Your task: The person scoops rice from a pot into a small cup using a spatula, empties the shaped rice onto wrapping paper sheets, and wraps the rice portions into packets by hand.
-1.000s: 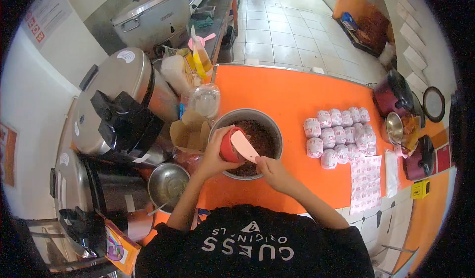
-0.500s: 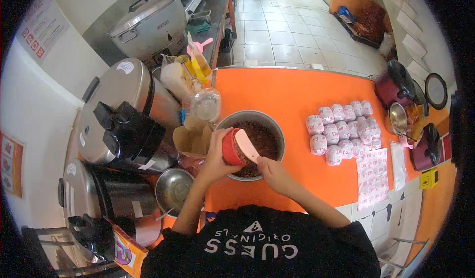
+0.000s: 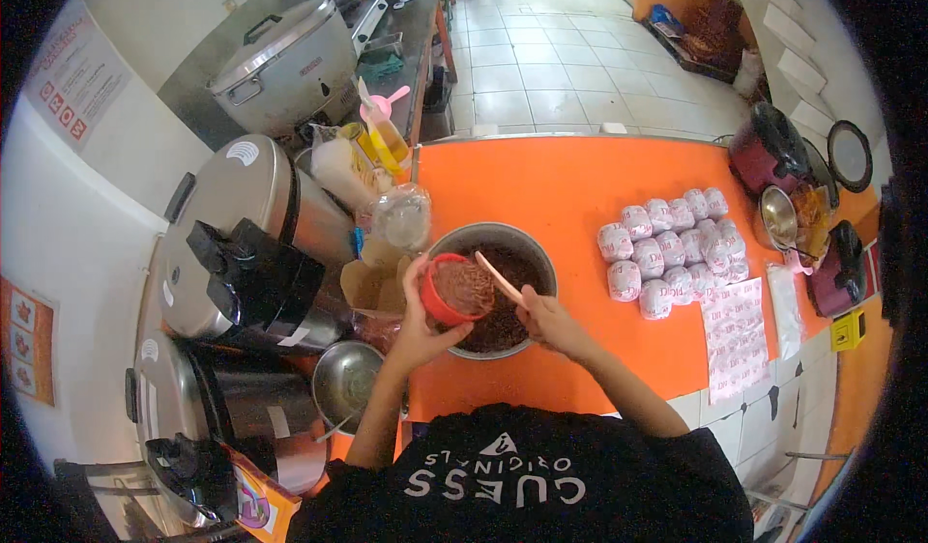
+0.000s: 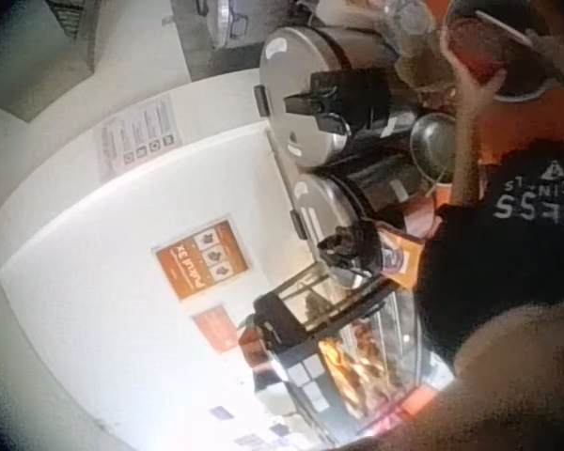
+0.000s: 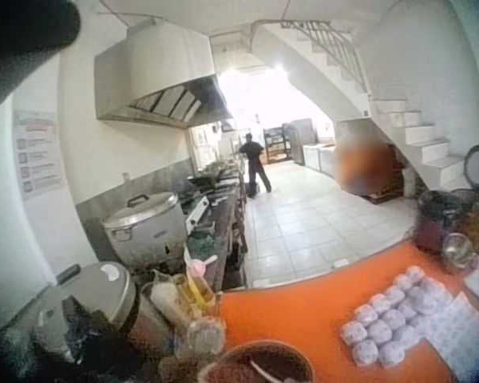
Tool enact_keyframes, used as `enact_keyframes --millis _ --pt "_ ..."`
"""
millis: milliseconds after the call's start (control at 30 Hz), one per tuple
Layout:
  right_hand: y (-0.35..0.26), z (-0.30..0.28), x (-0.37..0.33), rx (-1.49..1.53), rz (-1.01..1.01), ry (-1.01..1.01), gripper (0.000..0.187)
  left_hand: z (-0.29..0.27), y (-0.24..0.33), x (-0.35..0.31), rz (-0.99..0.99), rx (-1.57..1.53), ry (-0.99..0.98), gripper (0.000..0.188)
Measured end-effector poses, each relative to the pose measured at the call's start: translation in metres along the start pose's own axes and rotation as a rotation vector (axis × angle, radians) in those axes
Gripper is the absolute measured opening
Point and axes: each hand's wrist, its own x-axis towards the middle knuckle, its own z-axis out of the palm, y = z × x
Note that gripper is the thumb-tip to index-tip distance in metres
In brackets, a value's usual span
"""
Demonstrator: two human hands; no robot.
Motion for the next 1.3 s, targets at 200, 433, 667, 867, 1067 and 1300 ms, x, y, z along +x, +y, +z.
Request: enact_keyframes --millis 200,433,667,867,1067,1300 --pt "-0.004 0.038 -0.019 -0.192 -0.218 0.085 0.055 0.001 0.015 0.003 0.091 0.569 -0.029 0.108" --pt "-0.025 0.042 -0.026 -0.339 -0.187 -0.039 0.052 -0.002 0.015 0.004 0.107 0.634 -0.06 0.095" --pt "-0.026 0.011 -0.014 -0.156 -0.133 0.12 0.059 -0.016 0.007 0.001 -0.071 0.17 -0.091 0.107" --pt "-0.002 0.047 -0.019 -0.121 -0.061 0.13 0.056 -0.013 0.009 -0.001 0.051 0.441 -0.066 0.113" --pt "-0.022 0.069 -0.03 -0.199 -0.202 0.097 0.047 0.005 0.016 -0.007 0.098 0.63 0.009 0.097" --pt "-0.026 0.033 -0.014 -0.113 -0.299 0.178 0.048 -0.001 -0.007 -0.016 -0.06 0.064 0.142 0.109"
